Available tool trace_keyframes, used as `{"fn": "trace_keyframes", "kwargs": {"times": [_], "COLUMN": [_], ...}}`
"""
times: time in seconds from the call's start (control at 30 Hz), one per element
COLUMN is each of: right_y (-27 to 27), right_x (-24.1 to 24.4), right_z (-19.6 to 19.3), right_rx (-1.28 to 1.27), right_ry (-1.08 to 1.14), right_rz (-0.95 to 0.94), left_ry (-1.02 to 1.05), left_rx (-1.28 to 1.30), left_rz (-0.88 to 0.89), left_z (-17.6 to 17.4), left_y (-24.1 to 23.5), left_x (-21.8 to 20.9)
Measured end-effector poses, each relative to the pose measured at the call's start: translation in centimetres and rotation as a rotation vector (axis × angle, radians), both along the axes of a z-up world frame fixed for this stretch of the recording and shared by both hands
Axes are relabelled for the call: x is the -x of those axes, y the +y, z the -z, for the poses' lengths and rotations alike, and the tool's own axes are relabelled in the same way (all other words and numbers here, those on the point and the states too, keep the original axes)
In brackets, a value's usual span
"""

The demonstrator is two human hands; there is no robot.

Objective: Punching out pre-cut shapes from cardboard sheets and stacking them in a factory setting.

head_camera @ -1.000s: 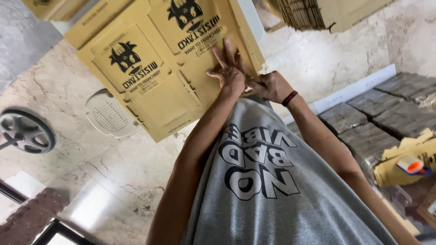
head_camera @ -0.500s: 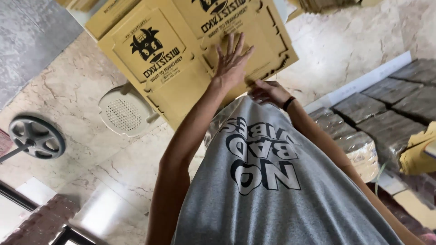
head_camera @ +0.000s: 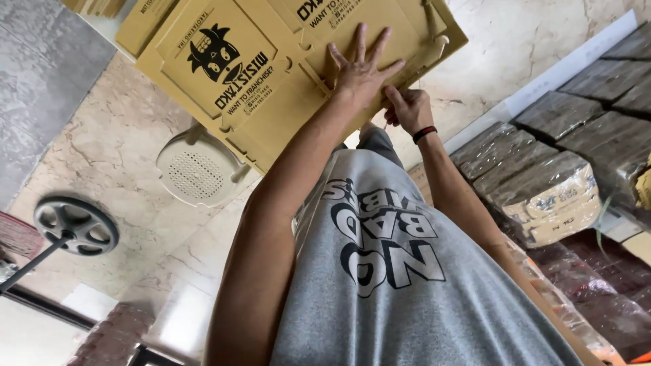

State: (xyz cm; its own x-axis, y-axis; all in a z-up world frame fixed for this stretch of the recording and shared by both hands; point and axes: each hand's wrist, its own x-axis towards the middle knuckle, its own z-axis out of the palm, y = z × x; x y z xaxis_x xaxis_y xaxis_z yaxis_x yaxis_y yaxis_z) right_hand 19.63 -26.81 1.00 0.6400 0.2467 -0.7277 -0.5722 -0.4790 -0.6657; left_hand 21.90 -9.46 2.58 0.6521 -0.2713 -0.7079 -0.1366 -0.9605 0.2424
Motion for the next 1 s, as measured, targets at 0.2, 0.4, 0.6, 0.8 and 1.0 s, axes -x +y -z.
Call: {"fn": "trace_keyframes", "kwargs": {"times": [0.2,0.4,0.6,0.8,1.0], "right_y": [0.5,-0.5,2.0,4.3,4.7], "right_x": [2.7,1.1,4.2,6.5,7.2], "right_z": [0.2,-1.4,-0.1,0.7,0.9], "right_rx": [-0.013,-0.118,-0.225,-0.364,-0.274], "right_ry": [-0.888,-0.073,0.509,-0.066,0.238], "right_rz": [-0.277,0.132,-0.142,0.06,0.247], "left_ry": [0.036,0.012,0.019,-0.068,0.057], "left_rx": [-0.092,-0.037,-0.062,-0.146,0.003], "left_rz": [0.051,0.053,-0.087,-0.07,-0.141], "left_z": [0.9,0.9,1.3,3.1,0.4], "left_y": [-0.4,0.4,0.1,-1.0,1.2], "left_x": [-0.5,-0.5,1.3,2.0,-0.3]}}
